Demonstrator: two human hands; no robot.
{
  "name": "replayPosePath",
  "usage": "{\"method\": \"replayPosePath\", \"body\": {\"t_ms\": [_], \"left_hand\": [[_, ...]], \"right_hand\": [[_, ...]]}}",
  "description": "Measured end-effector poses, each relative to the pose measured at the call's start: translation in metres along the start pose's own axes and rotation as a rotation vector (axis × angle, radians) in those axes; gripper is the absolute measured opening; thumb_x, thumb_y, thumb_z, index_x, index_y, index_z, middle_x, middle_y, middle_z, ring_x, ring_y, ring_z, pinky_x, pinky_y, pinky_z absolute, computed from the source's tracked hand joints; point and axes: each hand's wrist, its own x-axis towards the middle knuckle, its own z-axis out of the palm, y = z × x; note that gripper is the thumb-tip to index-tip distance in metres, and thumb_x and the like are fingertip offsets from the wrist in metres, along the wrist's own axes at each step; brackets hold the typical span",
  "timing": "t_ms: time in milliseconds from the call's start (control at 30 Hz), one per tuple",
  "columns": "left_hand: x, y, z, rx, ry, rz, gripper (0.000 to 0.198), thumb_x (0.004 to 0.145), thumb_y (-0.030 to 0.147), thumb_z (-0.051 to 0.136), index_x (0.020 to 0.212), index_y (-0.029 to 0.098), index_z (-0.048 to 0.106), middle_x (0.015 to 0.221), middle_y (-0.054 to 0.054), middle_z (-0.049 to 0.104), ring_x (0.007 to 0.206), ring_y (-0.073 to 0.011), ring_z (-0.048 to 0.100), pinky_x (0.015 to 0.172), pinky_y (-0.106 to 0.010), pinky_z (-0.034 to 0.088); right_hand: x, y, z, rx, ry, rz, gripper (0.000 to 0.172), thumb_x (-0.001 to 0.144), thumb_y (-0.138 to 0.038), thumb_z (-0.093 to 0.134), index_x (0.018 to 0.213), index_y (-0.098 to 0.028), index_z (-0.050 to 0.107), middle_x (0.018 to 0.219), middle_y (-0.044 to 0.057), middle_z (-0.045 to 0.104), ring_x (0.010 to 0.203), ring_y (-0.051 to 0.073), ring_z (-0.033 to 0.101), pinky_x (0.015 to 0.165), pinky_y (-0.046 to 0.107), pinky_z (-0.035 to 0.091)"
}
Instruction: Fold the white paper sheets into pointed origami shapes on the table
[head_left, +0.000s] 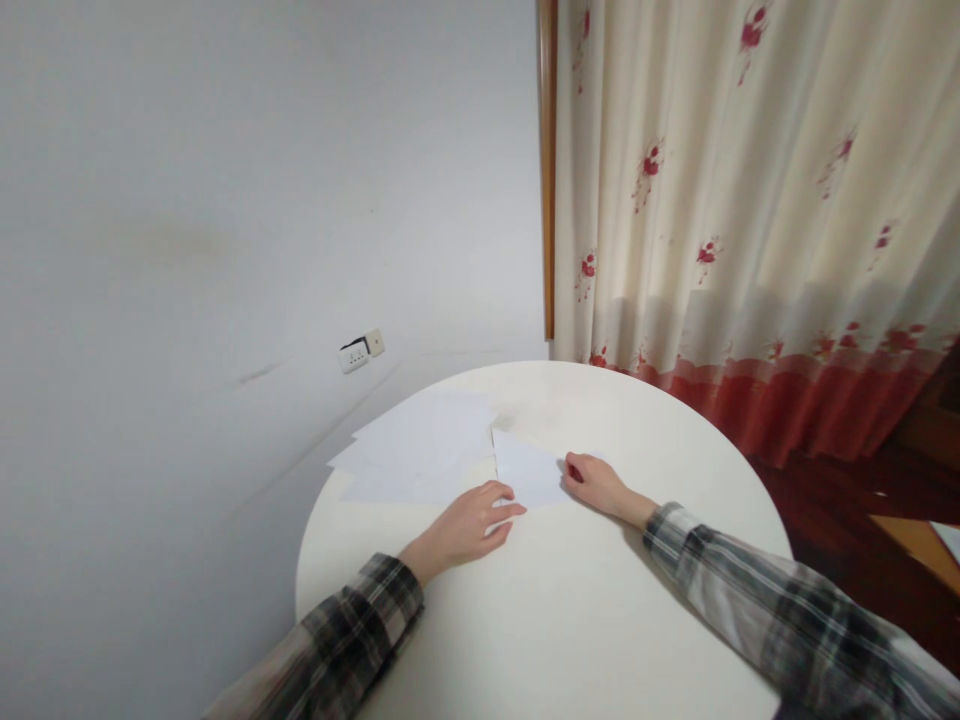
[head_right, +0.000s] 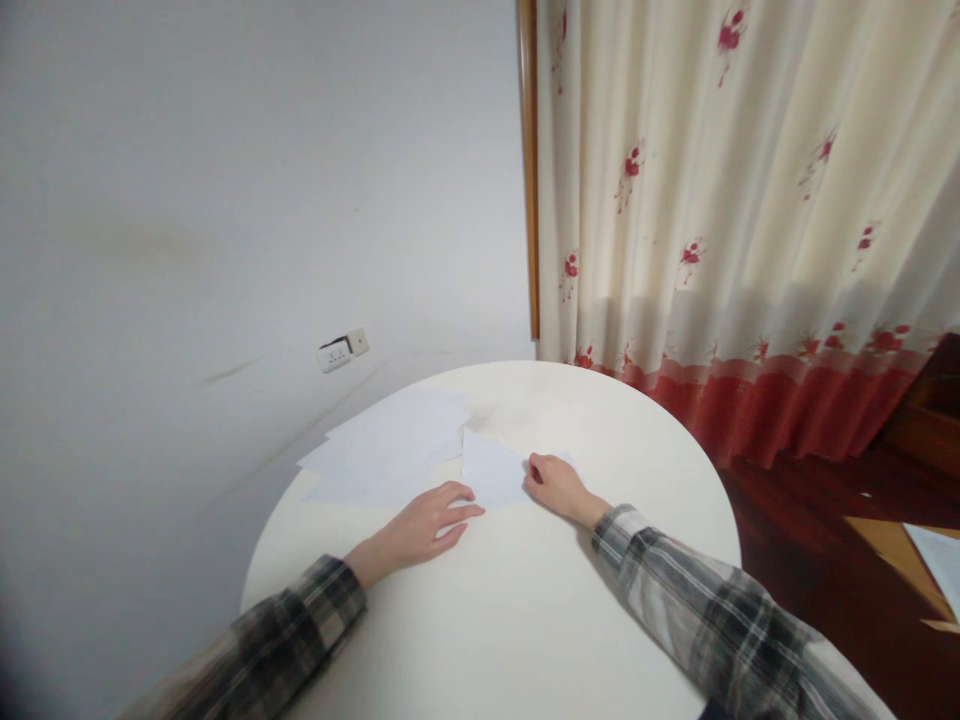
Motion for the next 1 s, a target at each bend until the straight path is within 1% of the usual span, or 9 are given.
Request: {"method": "replayPosePath", "body": {"t_ms": [333, 467, 567, 700, 800, 867, 933, 1000], "left_hand": [[-0.027, -0.011, -0.009, 0.031, 0.006, -0.02, 0.033, 0.082, 0.016, 0.039, 0.112, 0.024, 0.052, 0.106, -0.007, 0.051, 0.102, -0.0189, 0.046, 0.086, -0.033, 0.04], [-0.03, -0.011, -0.013, 0.04, -0.005, -0.021, 0.034, 0.081, 0.015, 0.04, 0.111, 0.024, 0.052, 0.107, -0.007, 0.051, 0.102, -0.0191, 0.045, 0.086, -0.033, 0.04], [-0.029, -0.011, -0.016, 0.042, -0.001, -0.018, 0.034, 0.08, 0.015, 0.04, 0.11, 0.024, 0.053, 0.107, -0.007, 0.052, 0.101, -0.0192, 0.046, 0.085, -0.033, 0.041], [-0.034, -0.012, -0.014, 0.043, 0.043, -0.028, 0.03, 0.078, 0.013, 0.042, 0.102, 0.023, 0.057, 0.103, -0.007, 0.053, 0.098, -0.0188, 0.049, 0.083, -0.033, 0.042], [-0.04, -0.011, -0.007, 0.043, 0.124, -0.055, 0.026, 0.079, 0.012, 0.039, 0.095, 0.02, 0.059, 0.102, -0.007, 0.056, 0.097, -0.018, 0.05, 0.083, -0.032, 0.044], [-0.039, -0.007, -0.001, 0.034, 0.141, -0.064, 0.029, 0.081, 0.013, 0.037, 0.101, 0.02, 0.057, 0.109, -0.007, 0.055, 0.104, -0.0176, 0.048, 0.088, -0.032, 0.042], [-0.034, -0.001, 0.005, 0.017, 0.098, -0.06, 0.034, 0.083, 0.015, 0.037, 0.115, 0.02, 0.049, 0.12, -0.005, 0.051, 0.114, -0.0169, 0.043, 0.095, -0.033, 0.038], [-0.027, 0.006, 0.01, -0.004, 0.037, -0.062, 0.038, 0.084, 0.018, 0.038, 0.122, 0.02, 0.044, 0.124, -0.003, 0.049, 0.117, -0.0153, 0.04, 0.099, -0.032, 0.035]], "right_hand": [[0.001, 0.0, 0.001, -0.008, 0.011, -0.011, 0.009, 0.078, -0.023, 0.043, 0.077, -0.017, 0.049, 0.07, 0.002, 0.053, 0.064, 0.012, 0.044, 0.058, 0.022, 0.026], [-0.001, -0.004, -0.001, -0.022, 0.019, -0.015, 0.009, 0.078, -0.023, 0.042, 0.078, -0.016, 0.049, 0.075, 0.003, 0.055, 0.068, 0.013, 0.046, 0.061, 0.023, 0.028], [-0.002, -0.008, -0.004, -0.021, -0.011, -0.009, 0.011, 0.079, -0.022, 0.04, 0.08, -0.016, 0.049, 0.079, 0.005, 0.055, 0.072, 0.014, 0.047, 0.065, 0.024, 0.029], [0.001, -0.008, -0.01, 0.018, -0.107, -0.014, 0.013, 0.078, -0.025, 0.043, 0.081, -0.015, 0.051, 0.079, 0.005, 0.057, 0.071, 0.014, 0.048, 0.064, 0.023, 0.031], [0.006, -0.005, -0.016, 0.063, -0.237, -0.02, 0.017, 0.072, -0.031, 0.052, 0.08, -0.016, 0.053, 0.079, 0.003, 0.059, 0.069, 0.013, 0.05, 0.059, 0.021, 0.033], [0.01, -0.004, -0.02, 0.082, -0.33, -0.012, 0.023, 0.067, -0.034, 0.058, 0.081, -0.017, 0.054, 0.079, 0.002, 0.06, 0.067, 0.013, 0.051, 0.057, 0.021, 0.033], [0.015, -0.004, -0.024, 0.082, -0.408, 0.005, 0.029, 0.061, -0.036, 0.063, 0.081, -0.017, 0.056, 0.08, 0.002, 0.06, 0.068, 0.014, 0.051, 0.056, 0.021, 0.034], [0.02, -0.005, -0.028, 0.072, -0.478, 0.019, 0.034, 0.057, -0.039, 0.067, 0.08, -0.016, 0.057, 0.079, 0.002, 0.06, 0.068, 0.015, 0.051, 0.056, 0.022, 0.034]]}}
